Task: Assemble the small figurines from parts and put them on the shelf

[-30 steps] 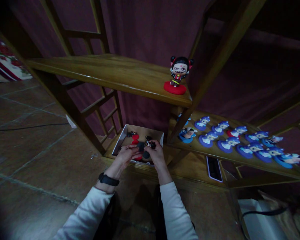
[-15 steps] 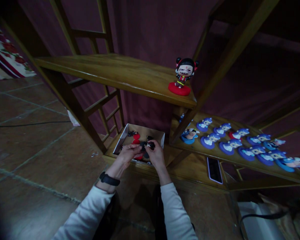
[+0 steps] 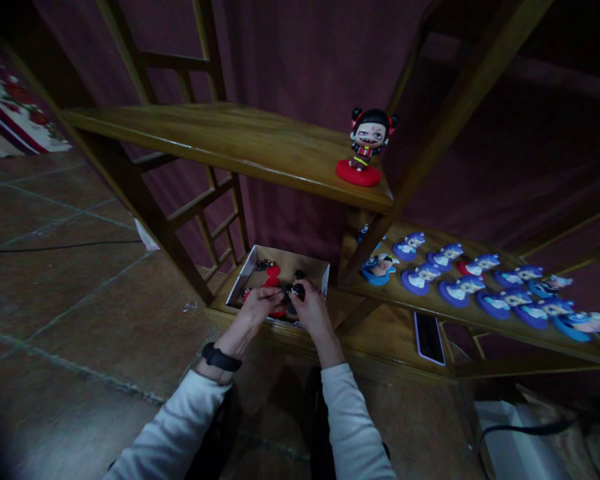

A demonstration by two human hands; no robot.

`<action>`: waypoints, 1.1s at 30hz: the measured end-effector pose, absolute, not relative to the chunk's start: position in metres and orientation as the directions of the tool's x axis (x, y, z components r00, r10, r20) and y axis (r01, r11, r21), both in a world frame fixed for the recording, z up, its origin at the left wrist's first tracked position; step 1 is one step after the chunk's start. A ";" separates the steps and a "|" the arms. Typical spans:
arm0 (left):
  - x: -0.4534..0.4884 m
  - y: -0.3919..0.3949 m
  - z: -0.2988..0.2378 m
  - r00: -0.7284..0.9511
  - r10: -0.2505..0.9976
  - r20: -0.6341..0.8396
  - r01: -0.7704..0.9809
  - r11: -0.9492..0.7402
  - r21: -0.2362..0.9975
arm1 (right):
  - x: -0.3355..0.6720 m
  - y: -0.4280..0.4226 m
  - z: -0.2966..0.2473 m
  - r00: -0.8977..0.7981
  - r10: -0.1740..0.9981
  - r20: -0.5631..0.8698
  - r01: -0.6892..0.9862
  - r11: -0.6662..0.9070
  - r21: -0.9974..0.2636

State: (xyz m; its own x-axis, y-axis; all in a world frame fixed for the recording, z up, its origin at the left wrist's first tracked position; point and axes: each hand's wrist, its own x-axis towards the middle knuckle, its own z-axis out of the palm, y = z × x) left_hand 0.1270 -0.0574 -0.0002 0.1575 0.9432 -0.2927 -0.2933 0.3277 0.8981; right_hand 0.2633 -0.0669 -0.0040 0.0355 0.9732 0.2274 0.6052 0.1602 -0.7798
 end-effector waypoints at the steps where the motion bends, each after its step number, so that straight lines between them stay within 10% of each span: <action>1: 0.127 -0.057 0.000 0.150 0.942 -0.300 -0.295 0.332 0.896 | 0.263 -0.067 -0.004 0.024 0.972 0.233 0.616 0.169 -0.770; 17: 0.130 -0.055 -0.004 0.125 0.937 -0.326 -0.263 0.349 0.900 | 0.258 -0.071 -0.003 -0.032 0.966 0.257 0.686 0.208 -0.697; 33: 0.128 -0.045 -0.007 0.293 0.794 -0.533 -0.538 0.598 0.595 | 0.261 -0.062 -0.019 0.160 0.986 0.055 0.072 0.044 -0.996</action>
